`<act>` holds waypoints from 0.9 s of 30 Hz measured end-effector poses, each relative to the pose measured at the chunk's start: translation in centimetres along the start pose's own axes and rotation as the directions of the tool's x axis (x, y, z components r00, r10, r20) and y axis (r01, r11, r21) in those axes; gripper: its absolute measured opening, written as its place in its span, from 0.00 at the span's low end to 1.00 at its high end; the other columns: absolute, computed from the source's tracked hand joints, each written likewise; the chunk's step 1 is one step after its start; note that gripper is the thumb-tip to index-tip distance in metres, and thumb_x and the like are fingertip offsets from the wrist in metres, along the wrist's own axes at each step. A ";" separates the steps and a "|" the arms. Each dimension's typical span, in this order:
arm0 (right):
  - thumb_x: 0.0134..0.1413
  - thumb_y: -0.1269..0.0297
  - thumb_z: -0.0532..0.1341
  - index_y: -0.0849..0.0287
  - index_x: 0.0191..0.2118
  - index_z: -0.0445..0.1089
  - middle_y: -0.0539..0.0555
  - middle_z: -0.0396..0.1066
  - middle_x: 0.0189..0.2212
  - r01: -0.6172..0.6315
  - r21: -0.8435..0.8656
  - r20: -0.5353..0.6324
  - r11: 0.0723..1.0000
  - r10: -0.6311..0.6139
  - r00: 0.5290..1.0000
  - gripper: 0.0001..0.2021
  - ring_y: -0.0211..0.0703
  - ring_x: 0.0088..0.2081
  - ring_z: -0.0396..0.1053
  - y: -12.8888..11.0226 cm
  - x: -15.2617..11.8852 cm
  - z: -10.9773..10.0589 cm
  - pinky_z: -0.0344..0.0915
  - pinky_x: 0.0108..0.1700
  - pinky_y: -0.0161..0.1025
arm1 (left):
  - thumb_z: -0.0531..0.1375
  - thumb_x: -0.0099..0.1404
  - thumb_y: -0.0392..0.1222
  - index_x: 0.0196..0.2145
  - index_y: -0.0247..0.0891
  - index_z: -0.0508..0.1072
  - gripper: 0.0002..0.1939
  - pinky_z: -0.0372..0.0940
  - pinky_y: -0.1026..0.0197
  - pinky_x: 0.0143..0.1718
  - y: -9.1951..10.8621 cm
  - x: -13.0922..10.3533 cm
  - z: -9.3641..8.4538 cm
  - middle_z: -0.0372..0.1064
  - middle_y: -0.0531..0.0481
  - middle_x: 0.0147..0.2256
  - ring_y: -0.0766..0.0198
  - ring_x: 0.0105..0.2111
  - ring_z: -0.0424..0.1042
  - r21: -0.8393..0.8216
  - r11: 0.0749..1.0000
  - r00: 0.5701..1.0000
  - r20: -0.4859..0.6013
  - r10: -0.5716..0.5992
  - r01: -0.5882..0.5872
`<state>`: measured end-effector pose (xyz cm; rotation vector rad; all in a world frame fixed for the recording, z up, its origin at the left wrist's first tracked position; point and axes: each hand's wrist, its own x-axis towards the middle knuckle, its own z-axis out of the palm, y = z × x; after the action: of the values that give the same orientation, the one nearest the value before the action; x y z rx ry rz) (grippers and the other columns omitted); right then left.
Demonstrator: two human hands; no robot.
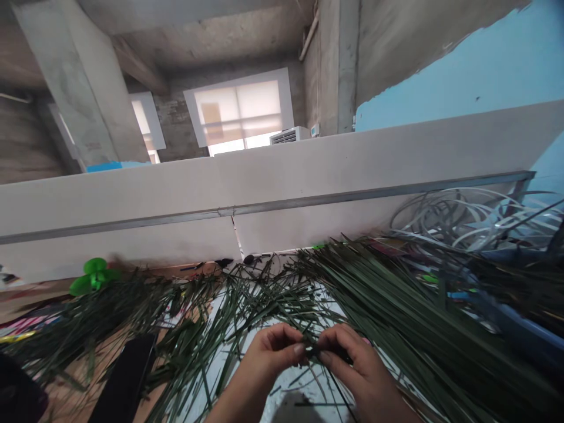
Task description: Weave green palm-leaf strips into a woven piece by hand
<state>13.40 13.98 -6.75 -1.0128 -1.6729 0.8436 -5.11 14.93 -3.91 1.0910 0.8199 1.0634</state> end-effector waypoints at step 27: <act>0.57 0.61 0.60 0.57 0.31 0.68 0.50 0.65 0.30 -0.100 0.150 0.062 0.984 0.091 0.994 0.06 0.46 0.35 0.64 -0.8 -0.1 0.1 0.59 0.37 0.40 | 0.67 0.61 0.30 0.32 0.42 0.74 0.08 0.58 0.54 0.42 1.3 -0.5 0.1 0.76 0.56 0.31 0.59 0.36 0.70 0.860 0.014 0.678 0.391 0.623 -0.510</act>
<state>13.09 13.57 -6.08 -0.9776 -1.5889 1.0551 -5.49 14.50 -2.65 2.6641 1.1688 1.2918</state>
